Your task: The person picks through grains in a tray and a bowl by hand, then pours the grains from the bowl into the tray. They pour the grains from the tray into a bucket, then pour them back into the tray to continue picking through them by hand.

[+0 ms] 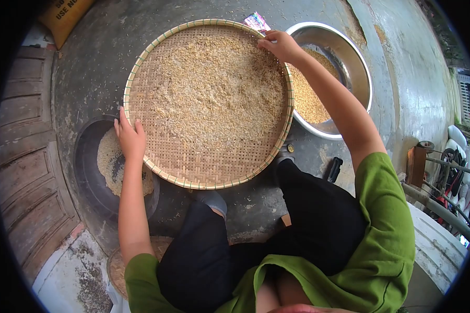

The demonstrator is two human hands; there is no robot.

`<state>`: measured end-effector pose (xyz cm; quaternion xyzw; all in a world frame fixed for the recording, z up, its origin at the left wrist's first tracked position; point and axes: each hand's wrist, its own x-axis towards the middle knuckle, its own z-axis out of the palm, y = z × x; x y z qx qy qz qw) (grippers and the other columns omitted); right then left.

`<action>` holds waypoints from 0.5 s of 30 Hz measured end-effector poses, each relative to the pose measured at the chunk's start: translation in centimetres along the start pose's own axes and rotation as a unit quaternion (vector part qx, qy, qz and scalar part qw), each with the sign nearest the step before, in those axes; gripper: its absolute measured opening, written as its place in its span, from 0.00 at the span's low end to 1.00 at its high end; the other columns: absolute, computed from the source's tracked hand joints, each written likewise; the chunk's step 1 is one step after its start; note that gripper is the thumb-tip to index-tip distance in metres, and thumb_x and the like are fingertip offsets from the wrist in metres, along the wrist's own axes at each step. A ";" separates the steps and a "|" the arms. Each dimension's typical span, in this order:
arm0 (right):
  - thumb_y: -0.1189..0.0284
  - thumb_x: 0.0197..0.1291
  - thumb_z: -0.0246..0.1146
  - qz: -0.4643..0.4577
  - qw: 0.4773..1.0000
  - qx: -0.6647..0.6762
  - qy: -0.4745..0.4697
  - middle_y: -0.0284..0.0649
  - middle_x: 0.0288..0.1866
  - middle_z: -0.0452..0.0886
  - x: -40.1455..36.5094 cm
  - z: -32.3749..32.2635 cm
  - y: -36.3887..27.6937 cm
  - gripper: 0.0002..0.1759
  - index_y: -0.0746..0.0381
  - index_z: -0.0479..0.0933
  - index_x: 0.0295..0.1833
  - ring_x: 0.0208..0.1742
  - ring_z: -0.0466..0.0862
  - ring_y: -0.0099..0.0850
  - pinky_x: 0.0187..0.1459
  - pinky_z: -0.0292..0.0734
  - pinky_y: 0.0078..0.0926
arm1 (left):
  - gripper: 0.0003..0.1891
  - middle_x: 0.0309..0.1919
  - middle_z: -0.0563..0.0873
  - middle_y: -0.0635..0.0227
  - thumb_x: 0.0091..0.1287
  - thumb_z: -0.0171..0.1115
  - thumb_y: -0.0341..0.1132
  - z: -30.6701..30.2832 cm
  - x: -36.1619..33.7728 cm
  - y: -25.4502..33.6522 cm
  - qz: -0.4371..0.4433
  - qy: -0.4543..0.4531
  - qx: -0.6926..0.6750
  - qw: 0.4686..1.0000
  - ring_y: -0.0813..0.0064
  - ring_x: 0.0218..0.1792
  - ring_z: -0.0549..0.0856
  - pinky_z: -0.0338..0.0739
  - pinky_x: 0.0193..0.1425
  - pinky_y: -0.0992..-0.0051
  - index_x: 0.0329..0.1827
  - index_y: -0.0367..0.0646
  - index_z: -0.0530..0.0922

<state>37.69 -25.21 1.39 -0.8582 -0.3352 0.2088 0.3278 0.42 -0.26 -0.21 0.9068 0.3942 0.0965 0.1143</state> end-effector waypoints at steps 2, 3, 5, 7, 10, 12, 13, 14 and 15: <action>0.62 0.52 0.64 0.017 1.000 0.008 0.003 0.41 0.30 0.81 -0.7 -0.9 -0.3 0.14 0.63 0.79 0.33 0.32 0.78 0.29 0.40 0.72 0.30 | 0.30 0.58 0.69 0.47 0.64 0.49 0.36 0.0 0.0 0.1 0.000 -0.001 -0.002 1.000 0.45 0.65 0.57 0.54 0.67 0.59 0.68 0.43 0.53; 0.62 0.52 0.65 0.033 0.999 0.015 0.006 0.40 0.31 0.81 -1.1 -1.4 -0.5 0.14 0.63 0.79 0.32 0.33 0.78 0.28 0.40 0.71 0.30 | 0.30 0.58 0.69 0.47 0.63 0.49 0.36 -0.1 0.0 0.1 0.000 -0.001 -0.005 1.000 0.45 0.65 0.57 0.54 0.67 0.59 0.68 0.43 0.53; 0.62 0.50 0.66 0.003 1.000 0.006 0.027 0.40 0.31 0.81 -1.9 -2.3 1.0 0.14 0.63 0.78 0.32 0.33 0.78 0.28 0.41 0.71 0.29 | 0.30 0.58 0.69 0.47 0.63 0.49 0.36 0.0 0.0 0.0 -0.001 -0.001 -0.010 1.000 0.45 0.65 0.57 0.54 0.67 0.59 0.68 0.43 0.53; 0.62 0.49 0.67 -0.028 0.998 -0.006 0.047 0.41 0.31 0.81 -2.7 -3.1 2.9 0.14 0.62 0.77 0.31 0.34 0.78 0.29 0.42 0.71 0.29 | 0.30 0.61 0.67 0.51 0.63 0.51 0.35 0.1 0.0 -0.2 -0.011 -0.008 0.004 1.000 0.48 0.65 0.57 0.55 0.67 0.62 0.68 0.45 0.53; 0.66 0.45 0.69 0.044 0.997 -0.012 0.060 0.42 0.38 0.81 -3.5 -3.4 6.7 0.13 0.62 0.77 0.33 0.43 0.79 0.32 0.47 0.70 0.30 | 0.30 0.61 0.67 0.51 0.63 0.51 0.35 -0.1 0.0 0.0 -0.012 -0.007 0.007 1.000 0.48 0.65 0.58 0.54 0.67 0.62 0.68 0.44 0.53; 0.67 0.46 0.68 0.044 0.995 -0.039 0.086 0.42 0.42 0.80 -3.6 -2.9 8.2 0.12 0.62 0.77 0.34 0.46 0.78 0.34 0.49 0.71 0.31 | 0.30 0.59 0.68 0.50 0.63 0.50 0.35 -0.1 0.0 0.0 -0.007 -0.004 0.002 1.000 0.47 0.65 0.57 0.54 0.67 0.60 0.68 0.44 0.53; 0.69 0.46 0.67 0.045 0.991 -0.065 0.112 0.42 0.45 0.79 -3.6 -2.7 8.6 0.11 0.62 0.77 0.35 0.49 0.77 0.35 0.50 0.71 0.31 | 0.30 0.57 0.70 0.48 0.63 0.49 0.35 -0.1 0.0 0.0 -0.001 -0.002 -0.003 1.000 0.45 0.65 0.57 0.54 0.67 0.59 0.68 0.43 0.53; 0.69 0.46 0.67 0.046 0.991 -0.065 0.112 0.42 0.45 0.79 -3.7 -2.9 7.4 0.11 0.62 0.77 0.35 0.49 0.77 0.35 0.50 0.71 0.31 | 0.30 0.57 0.70 0.48 0.63 0.49 0.35 0.0 0.0 0.0 0.000 -0.003 -0.002 1.000 0.45 0.65 0.57 0.54 0.67 0.59 0.68 0.43 0.53; 0.69 0.47 0.66 0.027 0.989 -0.080 0.123 0.42 0.47 0.77 -3.6 -2.9 6.2 0.11 0.61 0.77 0.38 0.51 0.76 0.36 0.51 0.71 0.32 | 0.30 0.58 0.70 0.48 0.63 0.49 0.35 0.0 0.0 0.0 -0.001 -0.002 -0.002 1.000 0.45 0.65 0.57 0.54 0.67 0.59 0.68 0.43 0.53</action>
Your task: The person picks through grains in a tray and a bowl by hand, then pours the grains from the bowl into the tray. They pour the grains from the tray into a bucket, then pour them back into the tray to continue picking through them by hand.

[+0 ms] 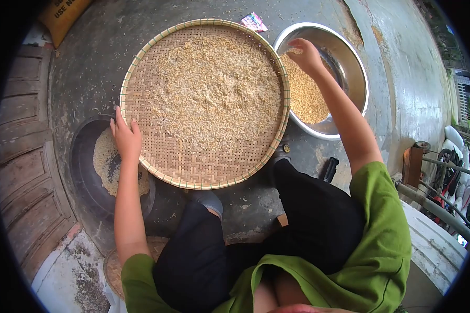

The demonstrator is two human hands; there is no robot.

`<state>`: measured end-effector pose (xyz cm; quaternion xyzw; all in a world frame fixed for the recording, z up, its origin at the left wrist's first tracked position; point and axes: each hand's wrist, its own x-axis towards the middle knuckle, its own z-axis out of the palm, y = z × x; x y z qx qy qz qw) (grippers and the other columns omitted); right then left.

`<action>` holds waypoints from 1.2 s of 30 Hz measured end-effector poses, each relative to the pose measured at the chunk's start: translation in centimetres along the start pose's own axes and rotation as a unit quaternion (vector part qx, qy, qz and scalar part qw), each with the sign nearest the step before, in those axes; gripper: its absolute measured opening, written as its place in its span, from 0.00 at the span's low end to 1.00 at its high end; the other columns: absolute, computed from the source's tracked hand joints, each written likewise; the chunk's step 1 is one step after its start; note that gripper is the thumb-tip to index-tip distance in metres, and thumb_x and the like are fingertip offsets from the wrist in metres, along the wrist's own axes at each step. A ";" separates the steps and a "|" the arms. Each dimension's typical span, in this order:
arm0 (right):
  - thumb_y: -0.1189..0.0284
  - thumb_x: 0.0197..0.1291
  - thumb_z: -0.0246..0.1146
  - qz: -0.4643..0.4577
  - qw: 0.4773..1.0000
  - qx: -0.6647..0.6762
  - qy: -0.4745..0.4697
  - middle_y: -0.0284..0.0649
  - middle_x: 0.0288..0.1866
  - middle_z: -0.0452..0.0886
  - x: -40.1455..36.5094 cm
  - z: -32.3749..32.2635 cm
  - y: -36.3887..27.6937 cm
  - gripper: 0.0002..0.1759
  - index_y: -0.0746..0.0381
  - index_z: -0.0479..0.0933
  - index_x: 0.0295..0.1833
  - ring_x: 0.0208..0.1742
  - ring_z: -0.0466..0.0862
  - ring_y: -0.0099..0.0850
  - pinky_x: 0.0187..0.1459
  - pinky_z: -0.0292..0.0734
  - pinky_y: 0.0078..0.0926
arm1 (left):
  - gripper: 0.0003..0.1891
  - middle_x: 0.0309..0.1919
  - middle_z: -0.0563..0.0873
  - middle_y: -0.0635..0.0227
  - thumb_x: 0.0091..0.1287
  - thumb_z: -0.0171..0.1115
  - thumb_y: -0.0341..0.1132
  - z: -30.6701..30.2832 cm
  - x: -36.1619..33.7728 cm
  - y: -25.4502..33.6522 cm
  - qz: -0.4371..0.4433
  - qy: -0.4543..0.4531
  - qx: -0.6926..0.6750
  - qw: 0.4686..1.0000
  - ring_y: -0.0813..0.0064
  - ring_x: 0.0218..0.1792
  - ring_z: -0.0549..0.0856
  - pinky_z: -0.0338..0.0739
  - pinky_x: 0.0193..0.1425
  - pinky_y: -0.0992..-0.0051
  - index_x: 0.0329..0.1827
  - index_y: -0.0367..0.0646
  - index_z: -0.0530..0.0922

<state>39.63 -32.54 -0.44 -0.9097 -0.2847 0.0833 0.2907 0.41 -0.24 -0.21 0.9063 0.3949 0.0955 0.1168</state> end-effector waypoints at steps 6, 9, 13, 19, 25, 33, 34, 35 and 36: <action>0.69 0.51 0.61 -0.193 0.979 -0.071 -0.002 0.42 0.54 0.72 0.7 1.7 -5.8 0.13 0.54 0.77 0.44 0.56 0.73 0.39 0.55 0.70 0.34 | 0.30 0.59 0.68 0.48 0.63 0.49 0.36 0.1 0.0 -0.1 0.004 -0.001 -0.001 1.000 0.45 0.66 0.56 0.54 0.67 0.59 0.68 0.43 0.53; 0.69 0.52 0.60 -0.237 0.960 -0.145 -0.021 0.41 0.59 0.68 1.6 3.3 -6.0 0.13 0.52 0.77 0.45 0.62 0.67 0.40 0.58 0.67 0.37 | 0.30 0.60 0.68 0.48 0.63 0.49 0.36 0.1 0.0 -0.2 0.003 -0.003 -0.002 1.000 0.45 0.66 0.56 0.54 0.67 0.59 0.68 0.43 0.52; 0.71 0.54 0.57 -0.257 0.950 -0.170 -0.053 0.39 0.65 0.63 2.2 3.8 -6.6 0.11 0.52 0.77 0.44 0.69 0.57 0.39 0.62 0.62 0.42 | 0.30 0.60 0.68 0.48 0.64 0.49 0.36 0.0 0.0 -0.1 -0.003 -0.005 -0.002 1.000 0.46 0.66 0.56 0.54 0.67 0.59 0.68 0.43 0.52; 0.72 0.55 0.56 -0.309 0.926 -0.212 -0.050 0.37 0.65 0.63 2.4 3.5 -7.1 0.06 0.54 0.76 0.39 0.70 0.55 0.38 0.62 0.61 0.41 | 0.30 0.59 0.68 0.48 0.64 0.49 0.36 0.1 0.0 -0.1 -0.003 -0.002 0.007 1.000 0.46 0.66 0.56 0.54 0.67 0.59 0.69 0.45 0.52; 0.71 0.55 0.57 -0.315 0.924 -0.212 -0.053 0.40 0.63 0.64 2.5 3.6 -7.2 0.05 0.55 0.76 0.37 0.70 0.56 0.38 0.62 0.61 0.41 | 0.30 0.59 0.68 0.49 0.64 0.49 0.36 0.0 0.0 0.0 -0.005 -0.006 0.000 1.000 0.46 0.66 0.57 0.55 0.67 0.59 0.68 0.45 0.52; 0.71 0.54 0.56 -0.317 0.921 -0.224 -0.041 0.43 0.62 0.65 2.6 4.0 -7.4 0.04 0.57 0.75 0.35 0.69 0.57 0.40 0.61 0.61 0.40 | 0.30 0.60 0.68 0.49 0.63 0.49 0.36 0.0 0.0 0.1 -0.001 -0.002 0.003 1.000 0.45 0.66 0.57 0.55 0.67 0.59 0.68 0.44 0.52; 0.71 0.55 0.55 -0.314 0.923 -0.220 -0.042 0.44 0.62 0.65 2.6 4.1 -7.3 0.04 0.57 0.75 0.35 0.69 0.57 0.40 0.61 0.61 0.40 | 0.30 0.60 0.68 0.49 0.63 0.49 0.36 0.0 0.0 0.1 -0.001 -0.004 0.001 1.000 0.45 0.66 0.57 0.55 0.67 0.59 0.68 0.44 0.52; 0.71 0.55 0.55 -0.313 0.923 -0.220 -0.041 0.44 0.62 0.65 2.7 4.1 -7.3 0.04 0.57 0.75 0.35 0.69 0.57 0.40 0.61 0.61 0.40 | 0.30 0.60 0.68 0.49 0.63 0.49 0.36 0.0 0.0 0.1 0.000 -0.004 0.000 1.000 0.45 0.66 0.57 0.55 0.67 0.59 0.68 0.44 0.52; 0.71 0.55 0.55 -0.310 0.923 -0.223 -0.041 0.43 0.62 0.65 2.7 4.2 -7.2 0.04 0.57 0.74 0.35 0.69 0.57 0.40 0.61 0.60 0.40 | 0.30 0.60 0.68 0.49 0.63 0.49 0.36 0.0 0.0 0.0 -0.002 -0.004 0.002 1.000 0.45 0.66 0.57 0.55 0.67 0.59 0.68 0.44 0.52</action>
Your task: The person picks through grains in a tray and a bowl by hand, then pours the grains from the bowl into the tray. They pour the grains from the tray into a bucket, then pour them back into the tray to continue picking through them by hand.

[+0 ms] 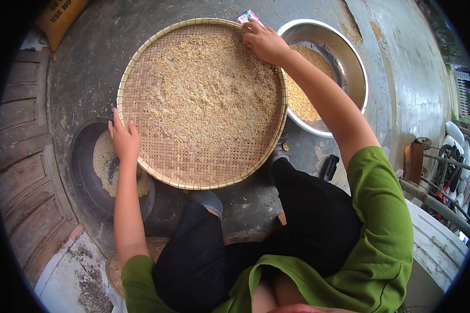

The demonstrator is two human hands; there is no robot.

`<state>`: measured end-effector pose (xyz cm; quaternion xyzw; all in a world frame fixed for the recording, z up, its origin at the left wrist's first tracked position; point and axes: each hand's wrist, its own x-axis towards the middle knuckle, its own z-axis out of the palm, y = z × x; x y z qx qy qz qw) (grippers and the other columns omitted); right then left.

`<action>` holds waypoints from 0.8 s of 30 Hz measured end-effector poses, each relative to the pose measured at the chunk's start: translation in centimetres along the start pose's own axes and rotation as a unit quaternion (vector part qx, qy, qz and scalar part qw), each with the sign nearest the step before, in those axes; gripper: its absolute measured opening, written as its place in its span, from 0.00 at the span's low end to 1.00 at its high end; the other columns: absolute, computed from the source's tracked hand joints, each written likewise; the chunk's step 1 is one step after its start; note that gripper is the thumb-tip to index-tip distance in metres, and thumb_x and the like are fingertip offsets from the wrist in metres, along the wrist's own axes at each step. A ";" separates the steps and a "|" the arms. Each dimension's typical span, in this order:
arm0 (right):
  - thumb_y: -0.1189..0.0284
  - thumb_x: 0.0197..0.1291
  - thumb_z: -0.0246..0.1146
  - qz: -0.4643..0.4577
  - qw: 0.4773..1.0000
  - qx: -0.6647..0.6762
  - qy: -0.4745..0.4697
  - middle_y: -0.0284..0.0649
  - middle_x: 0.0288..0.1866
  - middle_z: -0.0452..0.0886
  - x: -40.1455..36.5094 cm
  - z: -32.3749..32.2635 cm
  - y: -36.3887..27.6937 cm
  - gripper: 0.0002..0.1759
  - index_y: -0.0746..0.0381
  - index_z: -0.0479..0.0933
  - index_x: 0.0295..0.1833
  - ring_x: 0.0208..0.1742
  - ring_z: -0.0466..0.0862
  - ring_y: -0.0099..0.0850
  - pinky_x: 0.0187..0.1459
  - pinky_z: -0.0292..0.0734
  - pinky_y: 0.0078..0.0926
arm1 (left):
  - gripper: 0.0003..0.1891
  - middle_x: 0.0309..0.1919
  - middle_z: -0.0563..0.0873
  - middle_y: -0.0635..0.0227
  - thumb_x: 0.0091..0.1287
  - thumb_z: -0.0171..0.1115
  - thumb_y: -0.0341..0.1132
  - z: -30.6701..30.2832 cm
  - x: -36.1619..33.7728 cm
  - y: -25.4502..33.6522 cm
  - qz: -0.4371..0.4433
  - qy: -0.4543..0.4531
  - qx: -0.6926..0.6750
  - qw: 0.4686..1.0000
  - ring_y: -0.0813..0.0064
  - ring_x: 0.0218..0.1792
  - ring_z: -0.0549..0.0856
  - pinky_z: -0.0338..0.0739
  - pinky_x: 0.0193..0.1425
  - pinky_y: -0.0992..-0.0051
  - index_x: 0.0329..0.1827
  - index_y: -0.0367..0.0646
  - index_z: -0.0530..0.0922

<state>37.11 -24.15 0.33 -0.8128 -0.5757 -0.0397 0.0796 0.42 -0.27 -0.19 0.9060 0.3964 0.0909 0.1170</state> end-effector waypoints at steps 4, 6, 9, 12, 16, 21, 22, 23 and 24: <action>0.72 0.56 0.53 0.006 1.000 -0.001 0.000 0.42 0.61 0.65 -0.1 0.1 0.0 0.05 0.58 0.74 0.36 0.70 0.56 0.39 0.61 0.60 0.41 | 0.30 0.59 0.69 0.49 0.64 0.49 0.36 0.0 0.0 -0.1 0.001 0.002 0.005 1.000 0.45 0.66 0.56 0.55 0.67 0.59 0.68 0.44 0.52; 0.72 0.56 0.54 0.017 1.000 0.011 -0.001 0.42 0.61 0.65 -0.2 -0.1 0.1 0.05 0.58 0.74 0.36 0.69 0.58 0.39 0.61 0.61 0.41 | 0.30 0.59 0.69 0.49 0.64 0.49 0.36 0.1 0.0 -0.1 0.001 0.002 0.003 1.000 0.46 0.66 0.56 0.54 0.67 0.59 0.68 0.44 0.52; 0.72 0.56 0.55 0.039 0.998 0.057 0.005 0.42 0.61 0.66 -0.8 -0.5 0.0 0.05 0.59 0.73 0.37 0.67 0.60 0.40 0.60 0.63 0.39 | 0.30 0.59 0.69 0.49 0.64 0.49 0.36 0.1 0.0 -0.2 0.002 0.003 0.003 1.000 0.46 0.66 0.56 0.54 0.67 0.59 0.68 0.44 0.52; 0.72 0.56 0.56 0.056 0.992 0.106 0.040 0.42 0.60 0.66 -2.4 -1.3 0.1 0.05 0.61 0.73 0.37 0.65 0.64 0.41 0.58 0.66 0.36 | 0.29 0.58 0.70 0.49 0.64 0.48 0.36 0.0 0.0 -0.1 0.002 0.004 0.003 1.000 0.46 0.66 0.56 0.54 0.67 0.59 0.68 0.44 0.52; 0.74 0.56 0.56 0.118 0.977 0.164 0.070 0.44 0.58 0.68 -5.8 -3.0 1.4 0.06 0.63 0.75 0.37 0.61 0.67 0.44 0.57 0.68 0.34 | 0.29 0.57 0.70 0.49 0.64 0.48 0.36 -0.1 -0.1 0.1 -0.002 0.003 0.004 1.000 0.46 0.66 0.56 0.54 0.67 0.59 0.68 0.44 0.52; 0.74 0.57 0.54 0.195 0.964 0.181 0.023 0.46 0.49 0.74 -11.5 -1.5 5.6 0.07 0.65 0.76 0.37 0.54 0.72 0.44 0.53 0.69 0.35 | 0.30 0.57 0.70 0.48 0.64 0.49 0.36 -0.1 0.0 0.0 -0.005 0.001 -0.004 1.000 0.46 0.66 0.56 0.54 0.67 0.59 0.68 0.44 0.52; 0.74 0.58 0.53 0.220 0.957 0.184 -0.033 0.46 0.46 0.75 -12.6 -0.9 6.5 0.08 0.66 0.76 0.37 0.51 0.74 0.43 0.51 0.70 0.35 | 0.30 0.57 0.70 0.47 0.64 0.49 0.36 0.0 0.0 0.0 -0.005 0.001 -0.004 1.000 0.46 0.66 0.56 0.54 0.67 0.59 0.68 0.44 0.52; 0.74 0.58 0.53 0.220 0.957 0.185 -0.032 0.46 0.46 0.75 -13.5 -0.4 7.1 0.08 0.66 0.76 0.37 0.51 0.74 0.43 0.51 0.70 0.35 | 0.30 0.57 0.70 0.47 0.64 0.49 0.36 0.0 0.0 0.0 -0.005 0.001 -0.004 1.000 0.46 0.66 0.56 0.54 0.67 0.59 0.68 0.44 0.52; 0.74 0.58 0.53 0.237 0.958 0.150 -0.063 0.46 0.43 0.76 -14.5 0.2 7.6 0.08 0.65 0.76 0.36 0.49 0.75 0.44 0.49 0.70 0.35 | 0.30 0.58 0.70 0.47 0.64 0.49 0.35 -0.1 0.0 0.0 -0.003 0.002 -0.005 1.000 0.46 0.66 0.56 0.54 0.67 0.59 0.68 0.44 0.52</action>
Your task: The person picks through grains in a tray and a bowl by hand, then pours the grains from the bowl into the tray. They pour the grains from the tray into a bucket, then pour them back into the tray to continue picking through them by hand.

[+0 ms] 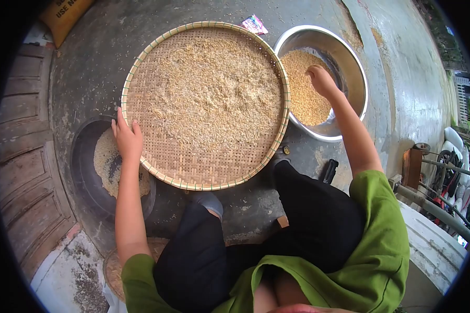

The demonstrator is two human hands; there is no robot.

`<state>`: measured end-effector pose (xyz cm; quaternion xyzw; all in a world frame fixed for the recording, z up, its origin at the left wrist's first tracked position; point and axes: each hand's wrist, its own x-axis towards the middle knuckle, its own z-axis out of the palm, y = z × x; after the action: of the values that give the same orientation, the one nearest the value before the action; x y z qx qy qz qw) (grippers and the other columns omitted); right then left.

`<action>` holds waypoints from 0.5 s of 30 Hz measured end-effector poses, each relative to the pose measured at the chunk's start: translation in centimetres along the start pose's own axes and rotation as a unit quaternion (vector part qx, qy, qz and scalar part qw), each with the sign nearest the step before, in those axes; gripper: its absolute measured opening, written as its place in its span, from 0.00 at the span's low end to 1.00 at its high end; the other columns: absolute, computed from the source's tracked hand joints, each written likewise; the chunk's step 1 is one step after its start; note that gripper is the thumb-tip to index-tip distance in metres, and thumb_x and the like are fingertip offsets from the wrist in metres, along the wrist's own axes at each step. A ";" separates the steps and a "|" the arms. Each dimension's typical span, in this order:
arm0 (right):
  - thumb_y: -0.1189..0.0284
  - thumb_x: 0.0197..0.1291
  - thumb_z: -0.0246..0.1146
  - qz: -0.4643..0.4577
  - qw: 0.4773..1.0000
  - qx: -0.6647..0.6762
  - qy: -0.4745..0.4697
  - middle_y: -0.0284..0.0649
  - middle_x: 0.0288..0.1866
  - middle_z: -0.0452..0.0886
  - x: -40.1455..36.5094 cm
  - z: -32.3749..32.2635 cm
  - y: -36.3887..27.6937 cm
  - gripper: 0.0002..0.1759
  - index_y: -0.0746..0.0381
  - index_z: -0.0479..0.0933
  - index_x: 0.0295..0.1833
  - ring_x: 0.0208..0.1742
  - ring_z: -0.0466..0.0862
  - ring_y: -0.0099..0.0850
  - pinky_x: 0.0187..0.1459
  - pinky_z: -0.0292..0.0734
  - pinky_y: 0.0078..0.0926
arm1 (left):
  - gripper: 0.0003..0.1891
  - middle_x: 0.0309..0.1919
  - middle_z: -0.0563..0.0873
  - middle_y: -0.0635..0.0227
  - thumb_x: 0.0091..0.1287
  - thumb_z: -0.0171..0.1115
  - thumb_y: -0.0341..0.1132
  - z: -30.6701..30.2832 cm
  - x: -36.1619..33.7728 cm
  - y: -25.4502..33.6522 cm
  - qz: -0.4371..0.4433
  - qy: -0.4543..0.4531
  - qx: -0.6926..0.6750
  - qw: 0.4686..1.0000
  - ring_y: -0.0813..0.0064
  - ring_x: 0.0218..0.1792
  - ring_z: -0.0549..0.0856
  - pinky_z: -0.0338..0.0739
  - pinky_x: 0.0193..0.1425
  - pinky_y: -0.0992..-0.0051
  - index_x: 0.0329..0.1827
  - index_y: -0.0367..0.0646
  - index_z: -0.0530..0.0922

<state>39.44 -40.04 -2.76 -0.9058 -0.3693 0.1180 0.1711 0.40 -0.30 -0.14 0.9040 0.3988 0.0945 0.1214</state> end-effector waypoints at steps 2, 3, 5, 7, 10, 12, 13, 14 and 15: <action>0.74 0.58 0.53 0.025 0.999 -0.039 -0.017 0.46 0.41 0.76 -0.7 0.6 1.7 0.08 0.65 0.76 0.36 0.46 0.75 0.44 0.47 0.71 0.35 | 0.30 0.58 0.69 0.47 0.64 0.49 0.35 0.1 0.0 0.0 0.004 0.001 -0.001 1.000 0.46 0.66 0.56 0.54 0.67 0.59 0.68 0.44 0.52; 0.73 0.56 0.55 0.035 0.997 -0.054 -0.033 0.46 0.41 0.76 -0.9 1.0 2.5 0.07 0.65 0.77 0.35 0.45 0.76 0.44 0.48 0.71 0.35 | 0.30 0.58 0.69 0.47 0.64 0.49 0.35 0.1 0.0 -0.1 0.006 0.002 0.000 1.000 0.45 0.66 0.56 0.54 0.67 0.59 0.68 0.44 0.52; 0.73 0.55 0.56 0.048 0.995 -0.068 -0.048 0.45 0.41 0.76 -1.1 0.9 2.6 0.07 0.65 0.77 0.35 0.45 0.76 0.44 0.48 0.70 0.35 | 0.30 0.58 0.69 0.47 0.64 0.49 0.36 0.0 0.0 -0.1 0.011 0.002 0.002 1.000 0.45 0.66 0.56 0.54 0.67 0.59 0.68 0.44 0.52; 0.71 0.52 0.61 0.074 0.990 -0.084 -0.087 0.45 0.43 0.76 -1.1 0.3 2.3 0.09 0.63 0.77 0.38 0.47 0.75 0.43 0.49 0.70 0.35 | 0.30 0.58 0.69 0.48 0.64 0.49 0.36 0.0 0.0 0.0 0.006 -0.002 0.002 1.000 0.45 0.66 0.56 0.53 0.67 0.59 0.68 0.44 0.52; 0.68 0.51 0.64 0.051 0.997 -0.026 0.056 0.44 0.47 0.75 -1.0 -0.2 0.5 0.12 0.60 0.76 0.41 0.51 0.74 0.42 0.51 0.70 0.35 | 0.30 0.59 0.69 0.48 0.64 0.49 0.36 0.0 0.0 0.0 0.002 -0.002 0.000 1.000 0.46 0.66 0.56 0.53 0.68 0.59 0.68 0.44 0.52; 0.68 0.51 0.64 0.023 0.996 0.002 0.081 0.44 0.50 0.74 0.4 -0.8 -1.4 0.13 0.59 0.76 0.42 0.52 0.74 0.41 0.52 0.70 0.35 | 0.30 0.59 0.69 0.48 0.64 0.49 0.36 0.0 0.0 0.0 0.003 -0.004 0.004 1.000 0.46 0.66 0.56 0.53 0.68 0.59 0.68 0.44 0.52; 0.67 0.52 0.64 -0.006 0.994 0.030 0.105 0.43 0.52 0.73 1.1 -1.2 -2.6 0.13 0.59 0.76 0.43 0.54 0.73 0.41 0.53 0.70 0.34 | 0.30 0.59 0.68 0.48 0.64 0.48 0.36 0.0 0.0 0.0 0.001 -0.007 0.007 1.000 0.46 0.66 0.56 0.53 0.68 0.59 0.68 0.44 0.52; 0.67 0.52 0.64 -0.005 0.994 0.029 0.106 0.43 0.52 0.73 1.6 -1.8 -4.2 0.13 0.59 0.76 0.43 0.54 0.73 0.41 0.53 0.70 0.34 | 0.30 0.59 0.68 0.48 0.64 0.48 0.36 0.1 0.0 0.0 0.002 -0.007 0.006 1.000 0.46 0.66 0.56 0.53 0.68 0.59 0.68 0.44 0.52; 0.68 0.52 0.63 -0.058 0.991 0.047 0.109 0.43 0.52 0.73 2.2 -2.4 -6.0 0.13 0.59 0.76 0.43 0.55 0.73 0.41 0.54 0.70 0.34 | 0.30 0.59 0.68 0.48 0.64 0.48 0.36 0.1 0.0 -0.1 0.004 -0.005 0.006 1.000 0.46 0.66 0.56 0.53 0.68 0.59 0.68 0.44 0.52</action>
<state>37.99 -34.99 1.64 -0.8815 -0.3940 0.0256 0.2591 0.39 -0.24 -0.27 0.9069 0.3951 0.0875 0.1175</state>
